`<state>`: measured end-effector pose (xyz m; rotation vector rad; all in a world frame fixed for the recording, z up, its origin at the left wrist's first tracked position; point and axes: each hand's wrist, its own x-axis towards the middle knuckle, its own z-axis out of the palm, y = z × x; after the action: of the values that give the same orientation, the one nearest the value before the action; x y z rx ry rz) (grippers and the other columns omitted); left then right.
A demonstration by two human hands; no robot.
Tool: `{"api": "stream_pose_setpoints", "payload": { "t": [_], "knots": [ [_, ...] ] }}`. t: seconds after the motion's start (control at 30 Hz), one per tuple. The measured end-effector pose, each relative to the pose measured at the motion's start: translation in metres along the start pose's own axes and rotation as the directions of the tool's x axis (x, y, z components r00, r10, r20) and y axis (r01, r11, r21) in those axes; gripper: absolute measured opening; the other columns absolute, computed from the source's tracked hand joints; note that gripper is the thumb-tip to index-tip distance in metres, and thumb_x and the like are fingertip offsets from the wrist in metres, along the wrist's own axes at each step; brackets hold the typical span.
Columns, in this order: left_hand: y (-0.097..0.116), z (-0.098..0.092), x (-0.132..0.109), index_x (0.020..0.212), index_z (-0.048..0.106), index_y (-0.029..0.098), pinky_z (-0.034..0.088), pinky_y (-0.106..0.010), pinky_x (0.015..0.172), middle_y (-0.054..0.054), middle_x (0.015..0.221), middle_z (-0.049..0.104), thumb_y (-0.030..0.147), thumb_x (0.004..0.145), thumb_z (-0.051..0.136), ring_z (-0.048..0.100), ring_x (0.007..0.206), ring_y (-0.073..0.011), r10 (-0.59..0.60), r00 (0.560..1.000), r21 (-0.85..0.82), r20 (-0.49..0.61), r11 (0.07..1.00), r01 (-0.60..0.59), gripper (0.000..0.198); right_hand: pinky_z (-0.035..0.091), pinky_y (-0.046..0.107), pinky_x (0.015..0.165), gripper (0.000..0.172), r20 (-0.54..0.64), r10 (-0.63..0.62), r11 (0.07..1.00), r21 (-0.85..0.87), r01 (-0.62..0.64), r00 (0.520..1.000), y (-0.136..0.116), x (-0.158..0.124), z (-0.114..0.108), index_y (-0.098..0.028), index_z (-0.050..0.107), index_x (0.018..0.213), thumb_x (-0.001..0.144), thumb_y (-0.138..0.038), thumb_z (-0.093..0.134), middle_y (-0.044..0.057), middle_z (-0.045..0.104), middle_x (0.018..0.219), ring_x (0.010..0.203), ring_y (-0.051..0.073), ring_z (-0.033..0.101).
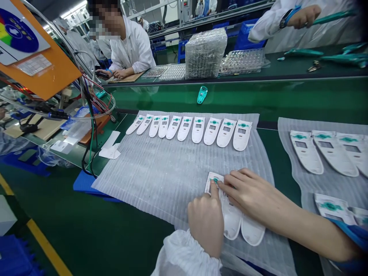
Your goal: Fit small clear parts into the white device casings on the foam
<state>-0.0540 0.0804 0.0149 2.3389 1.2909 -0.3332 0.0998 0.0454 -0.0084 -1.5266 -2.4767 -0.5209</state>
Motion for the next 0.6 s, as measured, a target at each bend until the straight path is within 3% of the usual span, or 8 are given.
{"api": "stream_pose_setpoints", "payload": {
  "t": [0.1, 0.17, 0.23, 0.3, 0.37, 0.4, 0.47, 0.6],
  "knots": [
    [-0.006, 0.001, 0.000, 0.147, 0.046, 0.017, 0.040, -0.032, 0.057, -0.012, 0.079, 0.073, 0.005, 0.095, 0.039, 0.069, 0.071, -0.0280, 0.020, 0.999, -0.096, -0.036, 0.995, -0.024, 0.054, 0.036, 0.037, 0.071, 0.028, 0.011, 0.026, 0.998, 0.049, -0.026, 1.000, 0.002, -0.001, -0.001, -0.015, 0.069, 0.087, 0.088, -0.003, 0.044, 0.006, 0.059, 0.077, 0.074, 0.022, 0.053],
    [-0.014, 0.000, -0.001, 0.142, 0.052, 0.017, 0.039, -0.032, 0.058, -0.009, 0.072, 0.069, 0.015, 0.099, 0.038, 0.065, 0.067, -0.0253, 0.034, 0.994, -0.331, -0.108, 0.941, -0.068, 0.046, 0.038, 0.036, 0.070, 0.028, 0.012, 0.059, 0.989, 0.135, -0.060, 0.998, 0.004, -0.001, -0.006, -0.016, 0.069, 0.091, 0.093, -0.009, 0.043, 0.005, 0.060, 0.078, 0.073, 0.021, 0.054],
    [-0.021, -0.003, -0.003, 0.135, 0.059, 0.017, 0.038, -0.030, 0.058, -0.003, 0.060, 0.060, 0.031, 0.102, 0.039, 0.056, 0.058, -0.0188, 0.018, 0.985, -0.685, -0.170, 0.717, -0.131, 0.041, 0.041, 0.035, 0.068, 0.029, 0.004, 0.118, 0.959, 0.259, -0.115, 0.993, 0.007, 0.001, -0.018, -0.018, 0.069, 0.097, 0.098, -0.017, 0.040, 0.005, 0.061, 0.080, 0.073, 0.020, 0.057],
    [-0.024, -0.008, -0.004, 0.126, 0.064, 0.015, 0.034, -0.025, 0.052, 0.003, 0.052, 0.048, 0.044, 0.101, 0.041, 0.044, 0.049, -0.0122, 0.008, 0.988, -0.935, -0.153, 0.323, -0.147, 0.045, 0.045, 0.032, 0.065, 0.029, 0.011, 0.205, 0.898, 0.395, -0.193, 0.979, 0.006, 0.006, -0.034, -0.021, 0.068, 0.100, 0.101, -0.025, 0.039, 0.004, 0.063, 0.083, 0.074, 0.018, 0.059],
    [-0.023, -0.014, -0.004, 0.117, 0.065, 0.011, 0.026, -0.021, 0.044, 0.006, 0.047, 0.040, 0.052, 0.099, 0.041, 0.031, 0.042, -0.0084, 0.022, 0.995, -0.995, -0.101, -0.021, -0.100, 0.051, 0.048, 0.029, 0.063, 0.028, 0.030, 0.276, 0.820, 0.514, -0.252, 0.961, 0.003, 0.012, -0.051, -0.025, 0.067, 0.102, 0.102, -0.032, 0.040, 0.003, 0.065, 0.087, 0.076, 0.017, 0.061],
    [-0.020, -0.016, -0.004, 0.114, 0.065, 0.009, 0.021, -0.020, 0.042, 0.007, 0.046, 0.039, 0.055, 0.097, 0.042, 0.026, 0.040, -0.0075, 0.032, 0.997, -0.989, -0.073, -0.134, -0.068, 0.054, 0.049, 0.029, 0.063, 0.026, 0.037, 0.293, 0.789, 0.555, -0.263, 0.955, 0.000, 0.015, -0.058, -0.026, 0.067, 0.103, 0.102, -0.035, 0.042, 0.003, 0.066, 0.090, 0.078, 0.017, 0.062],
    [-0.012, -0.020, -0.004, 0.109, 0.065, 0.007, 0.016, -0.020, 0.038, 0.007, 0.044, 0.039, 0.059, 0.095, 0.045, 0.021, 0.037, -0.0063, 0.046, 0.998, -0.965, -0.029, -0.262, -0.016, 0.058, 0.052, 0.030, 0.065, 0.023, 0.032, 0.292, 0.761, 0.597, -0.252, 0.956, -0.008, 0.020, -0.069, -0.028, 0.066, 0.106, 0.100, -0.038, 0.046, 0.004, 0.067, 0.097, 0.084, 0.018, 0.064],
    [0.005, -0.018, -0.003, 0.097, 0.066, 0.008, 0.018, -0.019, 0.037, 0.006, 0.043, 0.040, 0.066, 0.089, 0.052, 0.026, 0.037, -0.0060, 0.048, 0.999, -0.946, -0.025, -0.323, -0.009, 0.060, 0.053, 0.034, 0.066, 0.019, 0.009, 0.274, 0.787, 0.573, -0.230, 0.962, -0.019, 0.023, -0.074, -0.025, 0.067, 0.101, 0.096, -0.034, 0.051, 0.007, 0.067, 0.100, 0.084, 0.021, 0.063]
  ]
}}
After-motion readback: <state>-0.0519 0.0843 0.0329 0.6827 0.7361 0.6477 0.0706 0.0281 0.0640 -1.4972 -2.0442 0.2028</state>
